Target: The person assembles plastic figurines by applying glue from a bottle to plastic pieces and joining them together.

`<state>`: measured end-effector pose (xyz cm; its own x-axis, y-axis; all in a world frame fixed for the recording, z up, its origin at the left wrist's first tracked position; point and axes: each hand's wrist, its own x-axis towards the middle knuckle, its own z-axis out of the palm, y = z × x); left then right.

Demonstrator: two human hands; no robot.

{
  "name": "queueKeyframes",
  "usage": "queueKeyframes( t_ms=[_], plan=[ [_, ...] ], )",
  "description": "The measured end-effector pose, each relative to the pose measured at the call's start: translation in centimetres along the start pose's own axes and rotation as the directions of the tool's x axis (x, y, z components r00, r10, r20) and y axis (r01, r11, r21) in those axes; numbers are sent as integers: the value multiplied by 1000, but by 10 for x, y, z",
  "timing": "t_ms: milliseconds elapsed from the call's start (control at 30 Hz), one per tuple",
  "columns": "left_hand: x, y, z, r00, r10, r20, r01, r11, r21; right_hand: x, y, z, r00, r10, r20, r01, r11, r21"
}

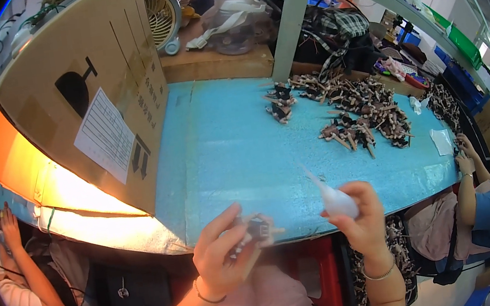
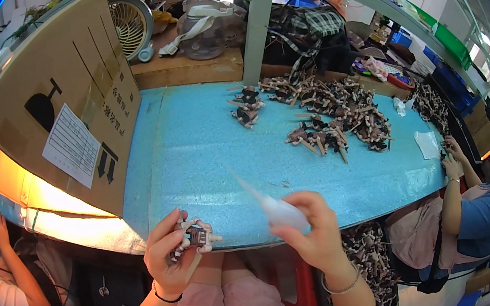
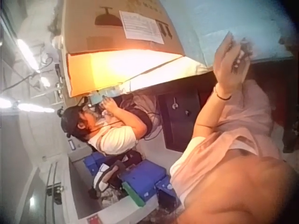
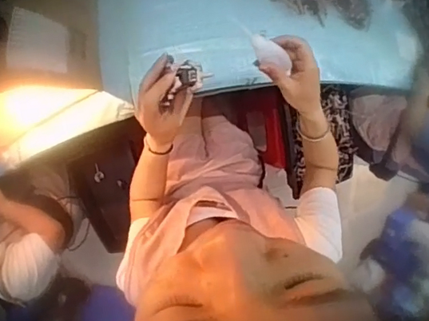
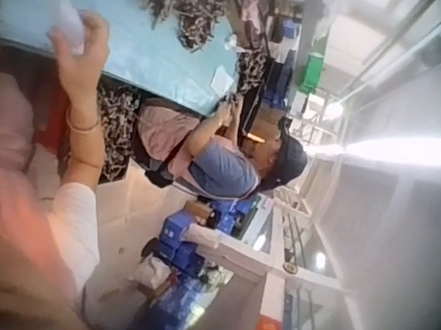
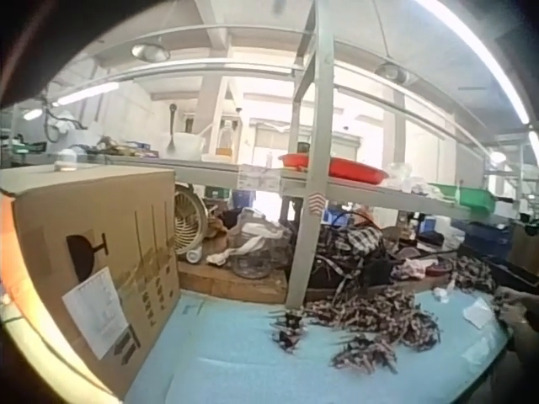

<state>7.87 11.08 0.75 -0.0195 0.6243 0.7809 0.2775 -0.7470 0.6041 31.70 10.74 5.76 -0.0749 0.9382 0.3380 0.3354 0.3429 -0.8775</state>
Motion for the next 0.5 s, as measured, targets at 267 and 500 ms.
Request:
queueKeyframes(
  t_ms=[267, 500],
  plan=[
    [1, 7, 6, 977, 212, 38, -215, 955, 202, -31, -36, -11, 911, -297, -288, 333, 939, 83],
    [0, 9, 9, 976, 213, 52, -219, 959, 181, -47, -51, -4, 861, -501, -84, 464, 842, -274]
  ],
)
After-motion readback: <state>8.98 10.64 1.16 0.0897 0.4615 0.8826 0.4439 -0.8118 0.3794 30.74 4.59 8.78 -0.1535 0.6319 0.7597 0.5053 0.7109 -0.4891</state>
